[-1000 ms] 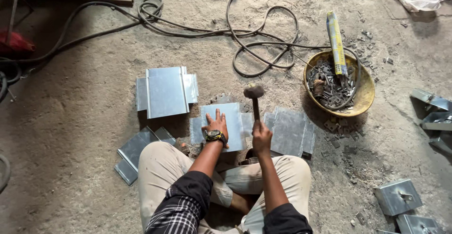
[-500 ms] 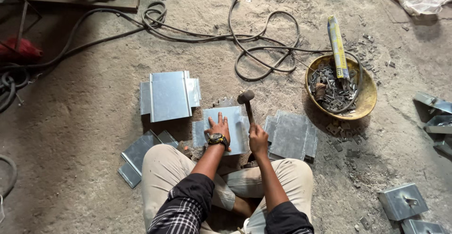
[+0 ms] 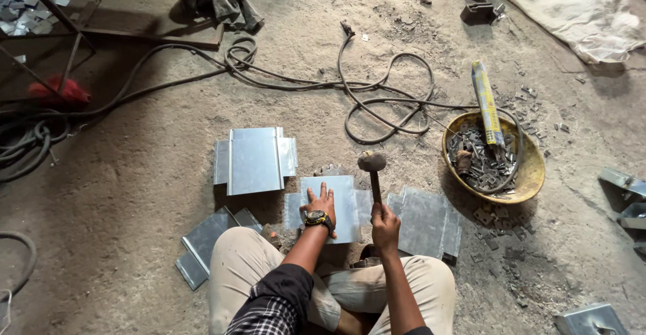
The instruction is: The person sits on the floor and uses a hammer to repeatedly strike a rectangular metal sheet placed on a gear-shaped anvil. They hold the sheet with one hand and strike it with the other, occasionally repositioning the sheet to hit different areas.
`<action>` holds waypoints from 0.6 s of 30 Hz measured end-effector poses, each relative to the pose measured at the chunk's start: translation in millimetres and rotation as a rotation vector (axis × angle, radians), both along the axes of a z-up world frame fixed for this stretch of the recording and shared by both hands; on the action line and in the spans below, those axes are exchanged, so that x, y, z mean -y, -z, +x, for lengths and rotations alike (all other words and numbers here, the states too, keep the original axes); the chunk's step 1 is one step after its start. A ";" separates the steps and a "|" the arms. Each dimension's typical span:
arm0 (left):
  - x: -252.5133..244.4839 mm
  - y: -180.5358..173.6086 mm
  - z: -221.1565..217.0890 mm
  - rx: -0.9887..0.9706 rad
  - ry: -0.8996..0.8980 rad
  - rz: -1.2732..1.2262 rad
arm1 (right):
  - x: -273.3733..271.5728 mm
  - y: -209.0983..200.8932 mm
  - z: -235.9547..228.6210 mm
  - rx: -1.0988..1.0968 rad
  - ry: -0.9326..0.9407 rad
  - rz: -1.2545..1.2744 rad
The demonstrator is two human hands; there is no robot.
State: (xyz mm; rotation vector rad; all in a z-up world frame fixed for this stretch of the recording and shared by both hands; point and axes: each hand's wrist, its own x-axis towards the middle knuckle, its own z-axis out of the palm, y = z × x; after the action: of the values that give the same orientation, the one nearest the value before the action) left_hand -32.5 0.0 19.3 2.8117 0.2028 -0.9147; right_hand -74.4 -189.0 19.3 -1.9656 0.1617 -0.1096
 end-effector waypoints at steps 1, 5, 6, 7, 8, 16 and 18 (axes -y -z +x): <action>-2.1 0.1 2.0 0.010 0.000 0.004 | -4.5 -1.2 3.0 0.029 0.010 0.017; -0.3 -1.6 4.0 -0.007 0.008 0.018 | -10.8 9.6 10.5 -0.110 -0.002 -0.074; 0.7 -2.9 4.8 -0.026 0.011 0.019 | -9.0 13.0 11.6 -0.227 -0.014 -0.122; 1.0 -3.4 3.3 -0.015 0.002 0.017 | -6.8 16.1 10.3 -0.350 -0.026 -0.171; 0.5 -4.3 3.4 -0.004 -0.007 0.014 | -4.1 17.4 10.1 -0.312 0.001 -0.130; 0.4 -17.1 3.3 -0.031 -0.013 0.032 | 15.4 -18.2 0.0 0.124 0.019 0.115; 0.4 -19.9 1.5 -0.034 -0.013 0.030 | 10.4 -17.8 1.0 0.213 -0.016 0.112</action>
State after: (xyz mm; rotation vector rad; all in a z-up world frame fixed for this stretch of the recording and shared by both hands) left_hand -31.0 -0.3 39.2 2.8203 0.2405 -0.9645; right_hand -73.4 -199.5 37.1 -1.8292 0.0128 -0.2922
